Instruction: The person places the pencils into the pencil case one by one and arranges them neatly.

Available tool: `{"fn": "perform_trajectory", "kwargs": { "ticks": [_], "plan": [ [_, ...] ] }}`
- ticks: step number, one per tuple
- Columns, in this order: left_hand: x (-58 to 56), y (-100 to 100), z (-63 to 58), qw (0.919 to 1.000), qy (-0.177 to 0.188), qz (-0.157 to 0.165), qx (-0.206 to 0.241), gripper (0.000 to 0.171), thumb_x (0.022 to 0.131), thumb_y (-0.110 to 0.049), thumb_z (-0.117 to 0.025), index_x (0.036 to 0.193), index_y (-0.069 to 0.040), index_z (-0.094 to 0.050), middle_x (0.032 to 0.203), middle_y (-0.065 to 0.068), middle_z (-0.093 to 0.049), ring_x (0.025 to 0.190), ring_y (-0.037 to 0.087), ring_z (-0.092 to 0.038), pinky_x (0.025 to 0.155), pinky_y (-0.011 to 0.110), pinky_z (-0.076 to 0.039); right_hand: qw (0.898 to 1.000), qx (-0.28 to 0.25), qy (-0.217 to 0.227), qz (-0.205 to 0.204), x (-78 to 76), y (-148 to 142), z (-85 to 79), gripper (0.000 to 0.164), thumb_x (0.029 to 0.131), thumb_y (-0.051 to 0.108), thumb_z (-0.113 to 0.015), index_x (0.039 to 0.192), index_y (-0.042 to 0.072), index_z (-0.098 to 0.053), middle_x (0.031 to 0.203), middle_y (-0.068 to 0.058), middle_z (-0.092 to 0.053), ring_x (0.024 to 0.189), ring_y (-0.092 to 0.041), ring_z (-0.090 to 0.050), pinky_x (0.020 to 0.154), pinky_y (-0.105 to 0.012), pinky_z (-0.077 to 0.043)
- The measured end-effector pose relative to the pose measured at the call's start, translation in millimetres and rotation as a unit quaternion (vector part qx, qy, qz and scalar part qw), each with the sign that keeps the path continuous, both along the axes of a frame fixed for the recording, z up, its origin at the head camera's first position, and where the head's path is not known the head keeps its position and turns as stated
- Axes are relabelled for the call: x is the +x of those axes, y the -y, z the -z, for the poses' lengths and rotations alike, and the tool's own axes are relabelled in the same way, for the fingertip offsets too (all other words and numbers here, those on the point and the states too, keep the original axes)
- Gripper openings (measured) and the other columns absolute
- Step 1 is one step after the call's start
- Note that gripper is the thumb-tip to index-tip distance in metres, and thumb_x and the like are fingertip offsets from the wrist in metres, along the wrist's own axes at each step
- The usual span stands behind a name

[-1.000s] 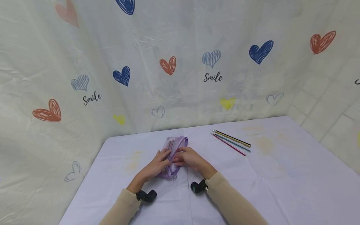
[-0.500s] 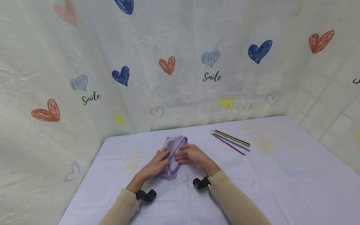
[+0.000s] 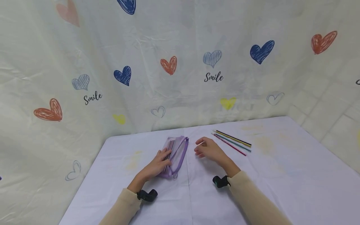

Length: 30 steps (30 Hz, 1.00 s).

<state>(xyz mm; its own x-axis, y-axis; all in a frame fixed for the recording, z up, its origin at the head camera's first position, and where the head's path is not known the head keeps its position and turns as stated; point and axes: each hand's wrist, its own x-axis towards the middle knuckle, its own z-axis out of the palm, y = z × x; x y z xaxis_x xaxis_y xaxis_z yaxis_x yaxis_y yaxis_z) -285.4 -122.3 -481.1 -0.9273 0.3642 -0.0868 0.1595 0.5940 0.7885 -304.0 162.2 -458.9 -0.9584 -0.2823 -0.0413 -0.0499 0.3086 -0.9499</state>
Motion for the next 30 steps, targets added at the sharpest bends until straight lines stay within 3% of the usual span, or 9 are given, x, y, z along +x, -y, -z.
{"fn": "perform_trajectory", "kwargs": {
  "ticks": [7, 12, 18, 24, 30],
  "plan": [
    [-2.4, 0.3, 2.1, 1.0000, 0.000, -0.003, -0.005, 0.079, 0.087, -0.037, -0.057, 0.159, -0.013, -0.038, 0.173, 0.012, -0.015, 0.159, 0.044, 0.002, 0.121, 0.073, -0.004, 0.997, 0.029, -0.066, 0.003, 3.6, -34.8, -1.2, 0.037, 0.100, 0.018, -0.064, 0.130, -0.001, -0.055, 0.118, -0.029, -0.068, 0.103, -0.036, -0.071, 0.081, -0.034, -0.061],
    [-2.0, 0.0, 0.5, 1.0000, 0.003, -0.003, -0.006, 0.078, 0.088, -0.037, -0.057, 0.160, -0.014, -0.037, 0.173, 0.011, -0.014, 0.159, 0.043, 0.002, 0.121, 0.072, -0.004, 0.992, 0.055, -0.116, 0.015, 9.3, -53.6, -1.3, 0.033, 0.101, 0.014, -0.063, 0.129, -0.003, -0.059, 0.121, -0.029, -0.068, 0.099, -0.033, -0.072, 0.077, -0.032, -0.061],
    [-1.5, -0.1, 1.7, 1.0000, 0.001, 0.000, -0.006, 0.078, 0.088, -0.038, -0.057, 0.160, -0.014, -0.037, 0.173, 0.011, -0.014, 0.159, 0.043, 0.003, 0.121, 0.072, -0.004, 0.985, 0.113, -0.126, 0.044, 10.2, -71.4, 1.0, 0.038, 0.100, 0.014, -0.063, 0.134, -0.002, -0.059, 0.127, -0.027, -0.066, 0.107, -0.031, -0.070, 0.077, -0.032, -0.060],
    [-1.4, 0.6, 3.0, 1.0000, 0.003, -0.001, -0.004, 0.079, 0.087, -0.037, -0.058, 0.160, -0.014, -0.037, 0.173, 0.011, -0.014, 0.159, 0.043, 0.003, 0.121, 0.073, -0.003, 0.966, 0.209, -0.124, 0.087, 7.3, -84.8, 1.1, 0.038, 0.100, 0.021, -0.064, 0.134, 0.006, -0.062, 0.127, -0.018, -0.070, 0.113, -0.034, -0.068, 0.077, -0.032, -0.051],
    [-2.1, 1.0, 2.3, 1.0000, 0.003, -0.003, -0.009, 0.078, 0.088, -0.038, -0.057, 0.160, -0.015, -0.037, 0.173, 0.010, -0.014, 0.160, 0.042, 0.003, 0.121, 0.072, -0.004, 0.948, 0.252, -0.143, 0.131, 2.1, -100.3, 3.7, 0.036, 0.098, 0.022, -0.064, 0.130, 0.005, -0.064, 0.123, -0.019, -0.071, 0.113, -0.037, -0.067, 0.081, -0.036, -0.048]
  ]
}}
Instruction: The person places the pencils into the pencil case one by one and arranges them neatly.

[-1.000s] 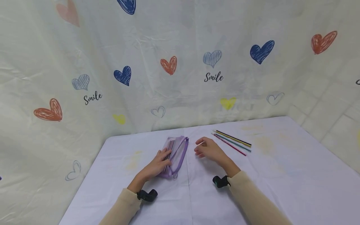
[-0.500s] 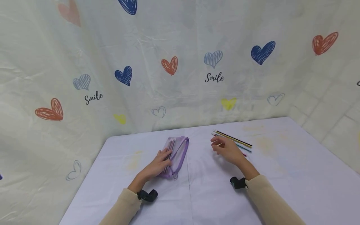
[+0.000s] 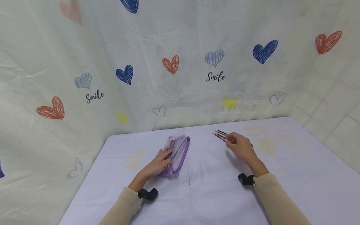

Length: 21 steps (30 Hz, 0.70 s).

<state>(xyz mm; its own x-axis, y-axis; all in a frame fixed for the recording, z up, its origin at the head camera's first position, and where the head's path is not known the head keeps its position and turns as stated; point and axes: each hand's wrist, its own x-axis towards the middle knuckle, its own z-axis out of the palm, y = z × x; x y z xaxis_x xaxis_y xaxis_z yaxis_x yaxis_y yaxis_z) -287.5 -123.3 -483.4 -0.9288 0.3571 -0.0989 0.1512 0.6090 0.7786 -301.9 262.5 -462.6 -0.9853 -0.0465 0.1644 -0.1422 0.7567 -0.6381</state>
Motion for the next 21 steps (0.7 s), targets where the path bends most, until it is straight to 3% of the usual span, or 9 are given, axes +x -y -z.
{"fn": "perform_trajectory", "kwargs": {
  "ticks": [8, 16, 21],
  "plan": [
    [-0.7, -0.9, -1.0, 1.0000, 0.002, 0.001, 0.004, 0.078, 0.088, -0.038, -0.057, 0.160, -0.016, -0.036, 0.173, 0.009, -0.013, 0.160, 0.041, 0.003, 0.121, 0.073, -0.003, 1.000, 0.025, 0.005, 0.012, -1.7, -16.3, 3.6, 0.037, 0.096, 0.023, -0.065, 0.126, 0.000, -0.065, 0.119, -0.023, -0.071, 0.108, -0.040, -0.066, 0.076, -0.038, -0.051],
    [0.1, -0.5, 0.0, 1.0000, 0.005, 0.000, 0.003, 0.078, 0.088, -0.037, -0.057, 0.160, -0.016, -0.037, 0.173, 0.010, -0.014, 0.160, 0.041, 0.003, 0.120, 0.073, -0.004, 0.999, 0.049, -0.002, 0.017, -2.0, -22.6, 6.7, 0.034, 0.093, 0.018, -0.066, 0.119, -0.003, -0.067, 0.114, -0.025, -0.071, 0.105, -0.042, -0.066, 0.082, -0.049, -0.052],
    [0.1, 0.0, 0.1, 1.0000, 0.004, 0.000, 0.003, 0.079, 0.088, -0.038, -0.057, 0.160, -0.016, -0.036, 0.173, 0.010, -0.013, 0.160, 0.040, 0.003, 0.121, 0.073, -0.004, 0.998, 0.068, 0.008, 0.016, -2.3, -24.4, 8.3, 0.029, 0.091, 0.015, -0.068, 0.112, -0.005, -0.070, 0.103, -0.022, -0.072, 0.094, -0.036, -0.066, 0.076, -0.045, -0.051]
  ]
}}
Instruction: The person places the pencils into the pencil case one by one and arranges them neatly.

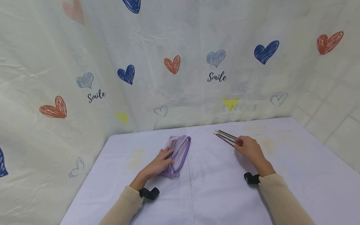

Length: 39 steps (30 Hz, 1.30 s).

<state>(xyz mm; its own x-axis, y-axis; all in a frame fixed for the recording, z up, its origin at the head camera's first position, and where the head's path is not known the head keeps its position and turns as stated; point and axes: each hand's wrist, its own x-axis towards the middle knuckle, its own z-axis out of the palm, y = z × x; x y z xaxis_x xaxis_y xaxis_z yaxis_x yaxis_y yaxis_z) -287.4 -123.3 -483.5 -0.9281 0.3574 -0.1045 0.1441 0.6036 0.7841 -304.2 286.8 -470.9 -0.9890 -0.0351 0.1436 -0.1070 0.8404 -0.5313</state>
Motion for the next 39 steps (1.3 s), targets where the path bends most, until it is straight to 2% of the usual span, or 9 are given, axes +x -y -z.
{"fn": "perform_trajectory", "kwargs": {
  "ticks": [3, 8, 14, 18, 27, 39],
  "plan": [
    [-0.8, 0.5, 0.9, 1.0000, -0.002, 0.002, 0.000, 0.079, 0.088, -0.038, -0.057, 0.160, -0.015, -0.036, 0.173, 0.011, -0.013, 0.160, 0.041, 0.004, 0.121, 0.073, -0.003, 1.000, 0.013, 0.007, 0.000, 0.7, 0.5, 0.1, 0.026, 0.090, 0.014, -0.068, 0.109, -0.004, -0.070, 0.098, -0.019, -0.072, 0.089, -0.032, -0.065, 0.074, -0.043, -0.050],
    [-1.3, 0.7, 0.4, 1.0000, -0.001, -0.001, 0.005, 0.078, 0.088, -0.036, -0.057, 0.160, -0.014, -0.037, 0.173, 0.013, -0.014, 0.159, 0.043, 0.003, 0.120, 0.074, -0.002, 0.999, 0.028, 0.012, -0.011, 2.1, 1.8, -0.5, 0.021, 0.089, 0.010, -0.068, 0.105, -0.003, -0.071, 0.096, -0.018, -0.072, 0.088, -0.032, -0.066, 0.076, -0.047, -0.051],
    [-1.3, -0.2, 0.0, 0.9999, 0.008, -0.007, -0.005, 0.079, 0.087, -0.038, -0.055, 0.161, -0.019, -0.035, 0.174, 0.007, -0.012, 0.161, 0.037, 0.006, 0.123, 0.069, 0.000, 0.998, 0.042, 0.019, -0.031, 3.5, 1.9, -2.1, 0.022, 0.086, 0.003, -0.068, 0.106, -0.003, -0.073, 0.096, -0.017, -0.072, 0.087, -0.031, -0.065, 0.074, -0.046, -0.052],
    [-1.8, 0.2, 1.0, 1.0000, 0.001, -0.006, 0.002, 0.078, 0.087, -0.036, -0.056, 0.160, -0.015, -0.037, 0.173, 0.011, -0.014, 0.160, 0.040, 0.004, 0.121, 0.072, -0.001, 0.998, 0.048, 0.021, -0.040, 4.4, 2.9, -3.1, 0.023, 0.086, 0.001, -0.067, 0.108, -0.001, -0.074, 0.095, -0.015, -0.072, 0.086, -0.030, -0.064, 0.074, -0.046, -0.051],
    [-2.2, 0.4, 0.3, 1.0000, -0.001, 0.002, 0.001, 0.079, 0.087, -0.038, -0.057, 0.160, -0.016, -0.037, 0.173, 0.010, -0.014, 0.160, 0.041, 0.003, 0.121, 0.072, -0.003, 0.998, 0.050, 0.004, -0.043, 4.6, 2.7, -2.2, 0.026, 0.084, 0.001, -0.067, 0.110, 0.000, -0.072, 0.090, -0.008, -0.071, 0.081, -0.023, -0.062, 0.069, -0.034, -0.046],
    [-1.4, 0.1, 0.9, 1.0000, 0.003, 0.001, 0.004, 0.078, 0.088, -0.038, -0.058, 0.160, -0.017, -0.036, 0.173, 0.009, -0.013, 0.160, 0.040, 0.005, 0.121, 0.072, -0.003, 0.998, 0.047, 0.005, -0.045, 4.3, 1.1, -0.5, 0.023, 0.084, 0.003, -0.069, 0.106, 0.002, -0.072, 0.087, -0.005, -0.070, 0.079, -0.021, -0.060, 0.069, -0.033, -0.045]
  ]
}}
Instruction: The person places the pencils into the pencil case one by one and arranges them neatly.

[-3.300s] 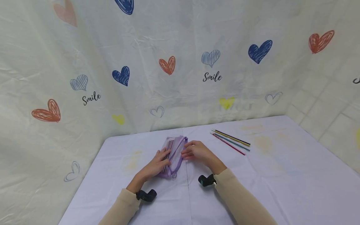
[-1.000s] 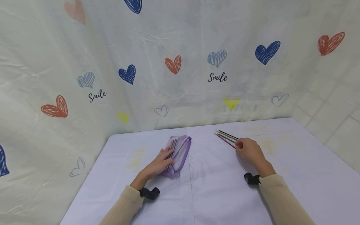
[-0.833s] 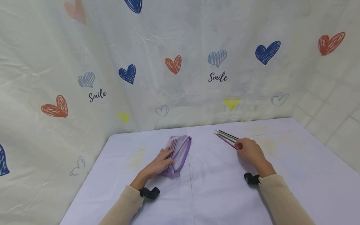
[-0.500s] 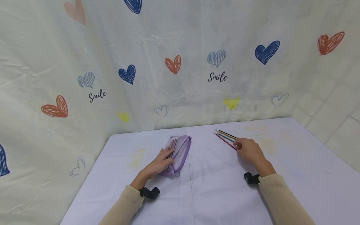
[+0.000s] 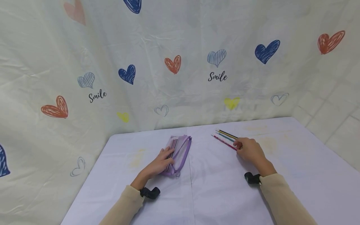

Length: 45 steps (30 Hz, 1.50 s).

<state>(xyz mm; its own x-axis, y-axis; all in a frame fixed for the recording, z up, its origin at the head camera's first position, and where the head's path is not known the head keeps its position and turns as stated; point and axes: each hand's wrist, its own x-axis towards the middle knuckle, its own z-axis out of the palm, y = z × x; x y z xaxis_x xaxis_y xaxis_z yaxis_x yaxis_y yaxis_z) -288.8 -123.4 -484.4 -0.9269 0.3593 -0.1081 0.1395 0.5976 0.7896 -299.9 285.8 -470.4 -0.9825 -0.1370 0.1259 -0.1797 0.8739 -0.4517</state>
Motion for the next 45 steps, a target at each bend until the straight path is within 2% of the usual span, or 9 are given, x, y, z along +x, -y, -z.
{"fn": "perform_trajectory", "kwargs": {
  "ticks": [11, 22, 29, 37, 45],
  "plan": [
    [1.0, 0.0, -3.0, 0.9999, 0.010, -0.002, 0.010, 0.076, 0.090, -0.037, -0.058, 0.160, -0.019, -0.036, 0.174, 0.007, -0.012, 0.160, 0.037, 0.007, 0.121, 0.072, -0.001, 1.000, -0.013, 0.022, 0.005, -0.8, 5.6, -3.8, 0.024, 0.088, 0.008, -0.069, 0.111, 0.005, -0.074, 0.094, -0.009, -0.071, 0.084, -0.023, -0.061, 0.071, -0.035, -0.048],
    [1.2, -0.2, -3.9, 0.9998, 0.014, -0.004, 0.011, 0.077, 0.089, -0.037, -0.058, 0.160, -0.019, -0.036, 0.174, 0.007, -0.012, 0.160, 0.037, 0.007, 0.122, 0.071, -0.001, 0.998, -0.059, 0.013, -0.017, -2.2, 8.7, -5.6, 0.026, 0.091, 0.008, -0.068, 0.116, 0.009, -0.075, 0.096, -0.006, -0.072, 0.081, -0.019, -0.057, 0.065, -0.029, -0.044],
    [2.0, 0.2, -5.0, 0.9998, 0.015, -0.004, 0.013, 0.076, 0.089, -0.036, -0.058, 0.160, -0.019, -0.036, 0.173, 0.008, -0.012, 0.160, 0.038, 0.006, 0.121, 0.072, -0.001, 0.993, -0.106, 0.023, -0.042, -0.7, 12.9, -9.9, 0.030, 0.092, 0.008, -0.066, 0.121, 0.009, -0.073, 0.100, -0.009, -0.071, 0.085, -0.017, -0.060, 0.065, -0.026, -0.047],
    [1.8, -0.3, -5.2, 0.9998, 0.014, -0.001, 0.013, 0.075, 0.090, -0.034, -0.058, 0.160, -0.019, -0.036, 0.173, 0.008, -0.012, 0.160, 0.037, 0.007, 0.122, 0.071, -0.001, 0.983, -0.163, 0.054, -0.061, 0.8, 20.6, -13.9, 0.035, 0.094, 0.007, -0.062, 0.128, 0.005, -0.069, 0.107, -0.017, -0.069, 0.077, -0.015, -0.059, 0.059, -0.027, -0.049],
    [1.8, -0.8, -4.8, 0.9998, 0.012, -0.002, 0.013, 0.076, 0.089, -0.035, -0.058, 0.161, -0.019, -0.036, 0.173, 0.008, -0.012, 0.160, 0.037, 0.007, 0.122, 0.071, -0.002, 0.975, -0.195, 0.076, -0.079, 4.9, 28.3, -17.3, 0.036, 0.095, 0.008, -0.065, 0.131, 0.005, -0.067, 0.108, -0.019, -0.068, 0.076, -0.017, -0.060, 0.060, -0.028, -0.051]
  ]
}}
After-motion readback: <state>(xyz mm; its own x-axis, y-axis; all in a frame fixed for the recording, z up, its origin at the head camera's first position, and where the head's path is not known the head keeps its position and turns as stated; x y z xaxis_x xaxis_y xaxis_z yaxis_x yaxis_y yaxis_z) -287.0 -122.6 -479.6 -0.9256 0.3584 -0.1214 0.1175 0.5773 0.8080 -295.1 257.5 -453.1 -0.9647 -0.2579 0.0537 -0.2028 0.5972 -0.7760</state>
